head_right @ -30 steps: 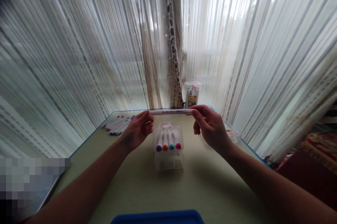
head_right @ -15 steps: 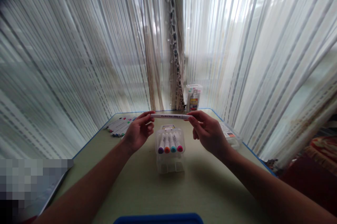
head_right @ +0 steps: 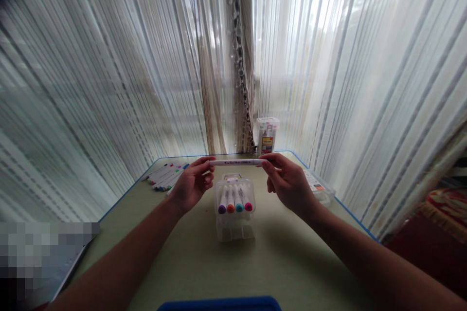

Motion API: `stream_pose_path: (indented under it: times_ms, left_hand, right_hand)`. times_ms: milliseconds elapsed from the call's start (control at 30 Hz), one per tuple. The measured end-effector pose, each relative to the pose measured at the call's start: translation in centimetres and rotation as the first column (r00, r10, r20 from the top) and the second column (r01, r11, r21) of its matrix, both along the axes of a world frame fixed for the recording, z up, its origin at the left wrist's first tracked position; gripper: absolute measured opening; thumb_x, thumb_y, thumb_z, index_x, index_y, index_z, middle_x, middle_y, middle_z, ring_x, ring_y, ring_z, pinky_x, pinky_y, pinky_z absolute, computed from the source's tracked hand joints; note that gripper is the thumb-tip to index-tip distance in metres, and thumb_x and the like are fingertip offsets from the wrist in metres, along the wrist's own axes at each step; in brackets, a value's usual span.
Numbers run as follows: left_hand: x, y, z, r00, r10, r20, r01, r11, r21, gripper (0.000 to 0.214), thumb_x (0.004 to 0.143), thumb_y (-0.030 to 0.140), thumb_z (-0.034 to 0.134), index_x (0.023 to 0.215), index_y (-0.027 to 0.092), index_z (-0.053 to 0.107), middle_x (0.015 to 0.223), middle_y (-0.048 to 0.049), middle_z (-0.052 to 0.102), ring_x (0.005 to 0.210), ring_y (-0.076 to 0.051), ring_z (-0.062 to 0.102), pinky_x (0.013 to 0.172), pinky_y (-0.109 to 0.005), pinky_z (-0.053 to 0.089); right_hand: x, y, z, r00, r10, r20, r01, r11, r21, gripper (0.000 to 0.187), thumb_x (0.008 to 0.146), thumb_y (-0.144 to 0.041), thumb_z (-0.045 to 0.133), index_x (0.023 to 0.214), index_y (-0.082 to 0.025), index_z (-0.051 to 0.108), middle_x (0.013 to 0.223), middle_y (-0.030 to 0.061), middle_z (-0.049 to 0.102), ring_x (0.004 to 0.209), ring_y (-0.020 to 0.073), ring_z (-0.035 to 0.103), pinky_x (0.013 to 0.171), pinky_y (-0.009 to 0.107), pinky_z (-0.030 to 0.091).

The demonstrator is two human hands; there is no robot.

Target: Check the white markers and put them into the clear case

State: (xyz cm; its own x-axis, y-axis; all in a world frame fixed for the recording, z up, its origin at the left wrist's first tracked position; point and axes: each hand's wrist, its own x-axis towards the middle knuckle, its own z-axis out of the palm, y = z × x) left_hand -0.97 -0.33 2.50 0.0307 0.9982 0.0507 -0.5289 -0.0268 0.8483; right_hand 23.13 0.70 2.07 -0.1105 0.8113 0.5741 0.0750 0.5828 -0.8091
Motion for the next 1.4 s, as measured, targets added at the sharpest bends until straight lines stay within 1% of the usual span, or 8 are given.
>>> stream_pose_path:
  times_ms: [200, 333, 567, 767, 833, 900, 1100, 1400]
  left_hand:
    - [0.08, -0.03, -0.06, 1.0, -0.015, -0.023, 0.016, 1.0, 0.014, 0.022, 0.069, 0.02, 0.075, 0.09, 0.014, 0.07, 0.069, 0.0016, 0.057, 0.047, -0.005, 0.046, 0.043, -0.018, 0.03]
    - [0.12, -0.21, 0.08, 1.0, -0.019, -0.025, 0.02, 1.0, 0.023, 0.024, 0.068, 0.021, 0.076, 0.09, 0.014, 0.07, 0.069, 0.0016, 0.056, 0.047, -0.005, 0.046, 0.043, -0.018, 0.03]
    - [0.18, -0.28, 0.29, 0.999, -0.012, -0.037, 0.013, 1.0, 0.017, 0.026, 0.067, 0.022, 0.077, 0.092, 0.014, 0.07, 0.068, 0.0017, 0.057, 0.047, -0.005, 0.046, 0.043, -0.018, 0.03]
    - [0.18, -0.32, 0.27, 0.999, -0.013, -0.05, 0.014, 1.0, 0.012, 0.027, 0.068, 0.022, 0.077, 0.093, 0.014, 0.07, 0.068, 0.0016, 0.057, 0.047, -0.005, 0.046, 0.043, -0.018, 0.029]
    - [0.17, -0.33, 0.24, 0.998, -0.014, -0.056, 0.015, 1.0, 0.01, 0.026, 0.068, 0.021, 0.076, 0.092, 0.013, 0.07, 0.068, 0.0016, 0.057, 0.047, -0.005, 0.046, 0.043, -0.018, 0.029]
    - [0.15, -0.32, 0.21, 0.998, -0.016, -0.06, 0.016, 1.0, 0.004, 0.025, 0.068, 0.021, 0.075, 0.092, 0.013, 0.07, 0.068, 0.0014, 0.057, 0.047, -0.005, 0.046, 0.043, -0.018, 0.029]
    - [0.11, -0.28, 0.07, 0.998, -0.019, -0.066, 0.018, 1.0, -0.014, 0.023, 0.068, 0.019, 0.071, 0.09, 0.013, 0.069, 0.066, 0.0013, 0.056, 0.047, -0.006, 0.047, 0.044, -0.019, 0.03]
    - [0.25, -0.42, 0.21, 0.997, -0.024, -0.075, 0.022, 0.999, -0.024, 0.021, 0.067, 0.019, 0.068, 0.087, 0.013, 0.067, 0.063, 0.0021, 0.054, 0.047, -0.007, 0.046, 0.043, -0.019, 0.03]
  right_hand:
    - [0.03, 0.05, 0.08, 1.0, -0.009, 0.001, 0.009, 1.0, 0.001, 0.03, 0.089, -0.044, 0.064, 0.099, -0.015, 0.065, 0.064, -0.0016, 0.062, 0.036, 0.008, 0.052, 0.033, 0.022, 0.042]
    - [-0.01, 0.02, 0.15, 1.0, -0.022, 0.002, 0.022, 1.0, 0.0, 0.03, 0.089, -0.044, 0.064, 0.098, -0.015, 0.064, 0.057, -0.0045, 0.056, 0.036, 0.0088, 0.051, 0.033, 0.022, 0.042]
    - [0.13, 0.07, 0.16, 1.0, -0.026, 0.014, 0.026, 1.0, -0.002, 0.03, 0.09, -0.044, 0.064, 0.1, -0.015, 0.064, 0.062, -0.0027, 0.06, 0.037, 0.0085, 0.052, 0.034, 0.022, 0.043]
    - [0.07, -0.06, 0.33, 0.999, -0.032, 0.004, 0.032, 0.999, -0.007, 0.03, 0.09, -0.044, 0.064, 0.099, -0.016, 0.064, 0.051, -0.0061, 0.053, 0.036, 0.0099, 0.051, 0.034, 0.022, 0.042]
    - [0.06, -0.09, 0.31, 0.999, -0.036, 0.002, 0.036, 0.999, -0.007, 0.029, 0.09, -0.044, 0.064, 0.099, -0.016, 0.064, 0.05, -0.0063, 0.053, 0.036, 0.0101, 0.051, 0.034, 0.022, 0.042]
    - [0.05, -0.09, 0.27, 0.999, -0.036, 0.002, 0.036, 0.999, -0.009, 0.029, 0.09, -0.044, 0.064, 0.099, -0.016, 0.064, 0.052, -0.0056, 0.054, 0.036, 0.01, 0.051, 0.034, 0.022, 0.043]
    - [0.02, -0.08, 0.19, 1.0, -0.031, 0.006, 0.031, 1.0, -0.005, 0.03, 0.089, -0.045, 0.064, 0.099, -0.016, 0.065, 0.067, -0.0002, 0.063, 0.038, 0.0087, 0.052, 0.034, 0.023, 0.042]
    - [0.23, 0.1, 0.05, 1.0, -0.022, 0.017, 0.022, 1.0, -0.003, 0.03, 0.09, -0.044, 0.064, 0.099, -0.015, 0.065, 0.068, -0.0001, 0.063, 0.038, 0.008, 0.052, 0.034, 0.022, 0.042]
